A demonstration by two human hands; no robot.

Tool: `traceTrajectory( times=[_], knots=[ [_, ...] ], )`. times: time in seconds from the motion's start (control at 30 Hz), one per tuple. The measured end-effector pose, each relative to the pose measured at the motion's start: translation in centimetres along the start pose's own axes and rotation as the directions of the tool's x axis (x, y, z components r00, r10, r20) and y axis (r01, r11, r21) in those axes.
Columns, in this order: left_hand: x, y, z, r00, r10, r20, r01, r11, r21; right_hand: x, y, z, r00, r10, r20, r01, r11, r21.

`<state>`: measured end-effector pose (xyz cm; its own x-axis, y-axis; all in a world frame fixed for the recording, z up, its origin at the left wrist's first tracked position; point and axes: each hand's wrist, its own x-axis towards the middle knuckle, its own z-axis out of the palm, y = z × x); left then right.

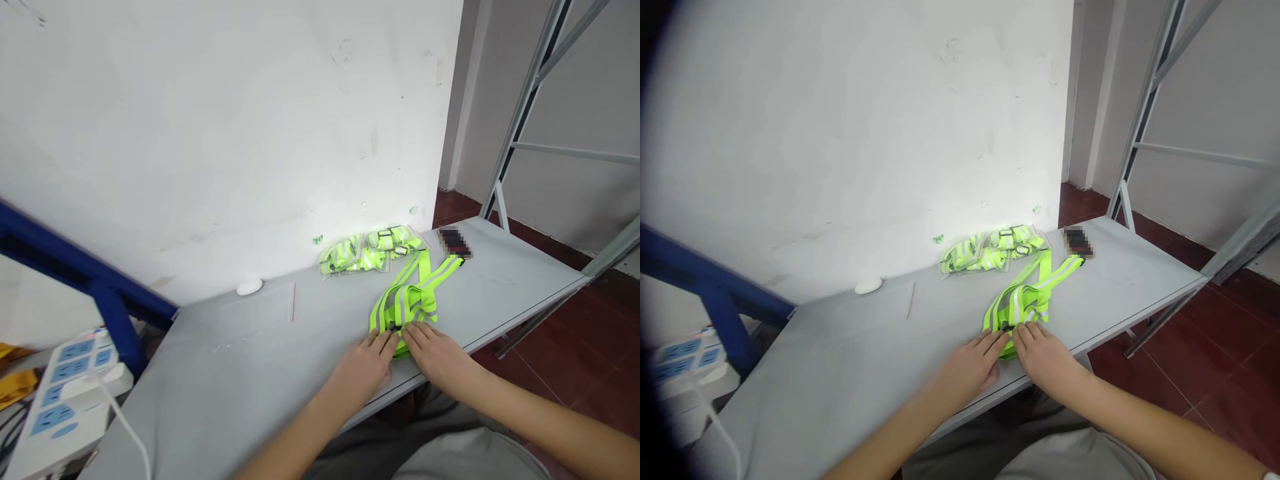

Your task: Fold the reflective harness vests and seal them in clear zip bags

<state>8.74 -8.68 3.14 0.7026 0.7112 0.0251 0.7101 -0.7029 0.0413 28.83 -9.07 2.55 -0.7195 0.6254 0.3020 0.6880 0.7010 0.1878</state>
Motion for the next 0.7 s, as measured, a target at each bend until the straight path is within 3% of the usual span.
traceTrajectory(
  times=[0.13,0.3,0.4,0.6,0.7],
  knots=[
    [-0.6,0.6,-0.8,0.999,-0.034,0.033,0.034,0.999,-0.010,-0.2,-0.4,0.4,0.999,-0.006,-0.038,0.008,0.998,0.063],
    [-2.8,1.5,-2.1,0.985,-0.126,0.120,0.125,0.992,0.016,1.2,-1.8,2.0,0.978,-0.205,-0.040,0.204,0.979,-0.025],
    [-5.2,1.8,-2.3,0.963,-0.254,0.088,0.255,0.967,0.000,3.5,-2.6,2.4,0.936,-0.345,-0.063,0.346,0.938,-0.009],
    [-10.5,1.4,-2.5,0.882,-0.460,0.102,0.466,0.884,-0.046,9.3,-4.3,2.2,0.804,-0.570,-0.172,0.594,0.788,0.164],
    [-12.6,0.0,-3.6,0.862,-0.507,-0.005,0.495,0.843,-0.210,11.8,-4.3,1.0,0.776,-0.615,-0.142,0.626,0.721,0.298]
  ],
)
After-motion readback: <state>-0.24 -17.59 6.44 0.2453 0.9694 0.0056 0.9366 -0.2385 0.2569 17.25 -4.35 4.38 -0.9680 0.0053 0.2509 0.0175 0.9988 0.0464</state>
